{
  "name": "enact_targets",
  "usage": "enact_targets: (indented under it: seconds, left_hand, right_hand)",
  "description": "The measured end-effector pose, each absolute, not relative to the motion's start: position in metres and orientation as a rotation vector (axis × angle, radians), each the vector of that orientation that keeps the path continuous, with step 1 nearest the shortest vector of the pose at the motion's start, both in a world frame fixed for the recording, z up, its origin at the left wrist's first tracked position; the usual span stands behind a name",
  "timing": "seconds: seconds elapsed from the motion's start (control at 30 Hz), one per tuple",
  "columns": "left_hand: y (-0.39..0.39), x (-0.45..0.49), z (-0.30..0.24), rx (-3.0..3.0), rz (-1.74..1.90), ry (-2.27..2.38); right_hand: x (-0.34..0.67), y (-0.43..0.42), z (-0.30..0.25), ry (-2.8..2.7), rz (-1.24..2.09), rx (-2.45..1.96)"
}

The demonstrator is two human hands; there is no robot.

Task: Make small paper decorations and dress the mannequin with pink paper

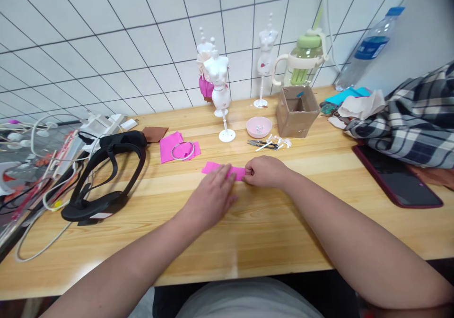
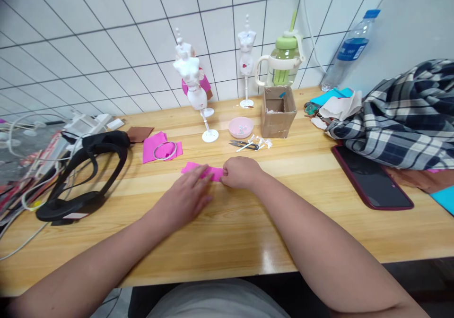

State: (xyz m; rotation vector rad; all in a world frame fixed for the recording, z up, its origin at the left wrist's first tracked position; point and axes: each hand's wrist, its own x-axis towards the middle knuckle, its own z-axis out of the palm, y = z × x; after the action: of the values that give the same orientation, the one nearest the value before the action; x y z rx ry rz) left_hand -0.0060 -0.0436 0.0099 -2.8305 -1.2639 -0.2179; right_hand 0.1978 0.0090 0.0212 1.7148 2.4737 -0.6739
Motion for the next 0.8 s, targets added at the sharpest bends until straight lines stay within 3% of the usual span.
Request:
enact_targets:
  seconds: [0.13, 0.37, 0.8]
  left_hand:
    - [-0.06, 0.001, 0.003, -2.777, 0.064, -1.392]
    - [-0.057, 0.001, 0.007, -2.793, 0.234, -1.511]
    - [-0.052, -0.003, 0.004, -2.881, -0.032, -1.34]
  right_hand:
    - [0.198, 0.009, 0.022, 2.487, -0.663, 1.726]
    - [0.197, 0.011, 0.023, 2.468, -0.656, 1.702]
    - [0.219, 0.007, 0.039, 2.375, -0.78, 1.722]
